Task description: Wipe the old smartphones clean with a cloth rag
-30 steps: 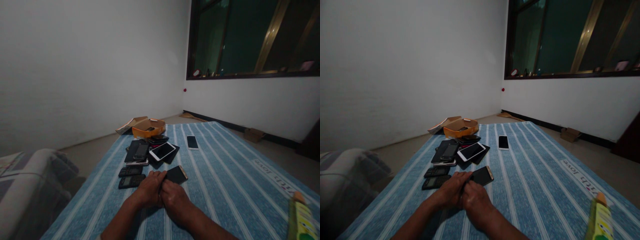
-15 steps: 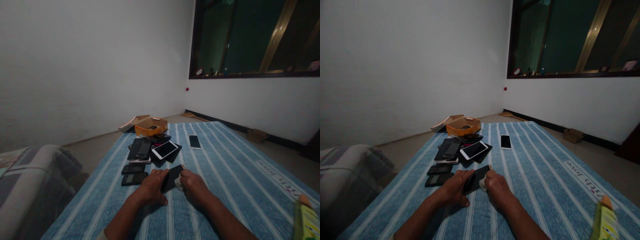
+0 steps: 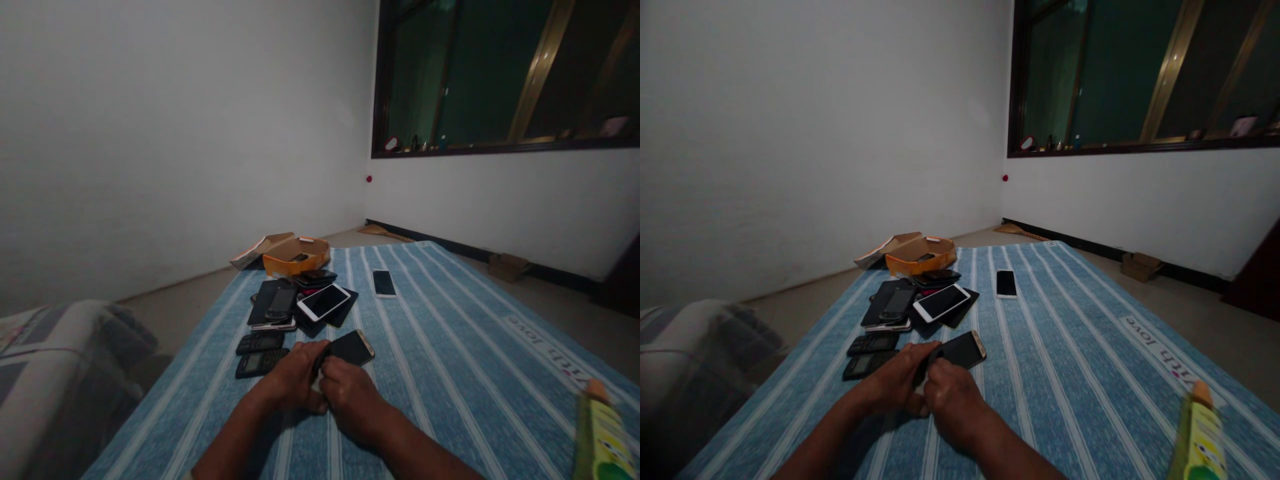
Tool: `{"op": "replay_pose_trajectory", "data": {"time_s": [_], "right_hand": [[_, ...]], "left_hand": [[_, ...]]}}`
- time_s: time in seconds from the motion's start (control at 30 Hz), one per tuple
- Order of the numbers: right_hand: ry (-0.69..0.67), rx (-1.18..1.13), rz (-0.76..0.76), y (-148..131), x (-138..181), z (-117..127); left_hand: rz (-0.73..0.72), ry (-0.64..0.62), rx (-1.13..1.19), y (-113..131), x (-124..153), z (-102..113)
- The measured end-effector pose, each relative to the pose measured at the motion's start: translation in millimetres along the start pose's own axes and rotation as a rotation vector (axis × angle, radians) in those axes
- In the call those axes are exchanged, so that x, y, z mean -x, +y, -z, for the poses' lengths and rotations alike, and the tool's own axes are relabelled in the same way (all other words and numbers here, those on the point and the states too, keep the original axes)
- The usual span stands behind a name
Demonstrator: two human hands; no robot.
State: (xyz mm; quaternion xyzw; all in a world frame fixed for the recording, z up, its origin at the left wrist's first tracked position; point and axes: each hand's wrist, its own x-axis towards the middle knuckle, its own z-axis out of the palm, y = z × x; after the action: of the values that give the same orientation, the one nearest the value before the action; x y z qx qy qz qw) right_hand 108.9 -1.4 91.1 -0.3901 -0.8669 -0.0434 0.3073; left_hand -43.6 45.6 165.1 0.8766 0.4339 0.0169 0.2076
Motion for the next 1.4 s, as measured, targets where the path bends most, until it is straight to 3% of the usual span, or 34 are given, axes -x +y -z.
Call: {"op": "replay_pose_trajectory", "data": {"time_s": [0.17,0.3,0.43,0.63,0.9,1.07,1.2,1.4], "right_hand": [[-0.168,0.062,-0.175,23,7,33],[-0.202,0.036,-0.303,44,13,47],[-0.232,0.114,-0.362,39,13,40],[-0.206,0.126,-0.248,15,9,25],[-0.188,0.253,-0.514,33,13,32],[-0.089,0.220,-0.385,14,10,10],[-0.118,0.229,-0.276,10,7,8],[-0.148,0.286,-0.514,35,8,34]], "left_hand": [[0.000,0.010,0.039,1,1,5],[0.036,0.012,0.026,5,1,6],[0.083,0.052,-0.019,8,-1,0],[0.100,0.107,-0.115,11,-4,-10],[0.153,0.139,-0.083,12,-4,-11],[0.171,0.168,-0.085,10,-6,-16],[0.171,0.175,-0.097,11,-7,-18],[0.162,0.199,-0.039,25,-7,-24]]}}
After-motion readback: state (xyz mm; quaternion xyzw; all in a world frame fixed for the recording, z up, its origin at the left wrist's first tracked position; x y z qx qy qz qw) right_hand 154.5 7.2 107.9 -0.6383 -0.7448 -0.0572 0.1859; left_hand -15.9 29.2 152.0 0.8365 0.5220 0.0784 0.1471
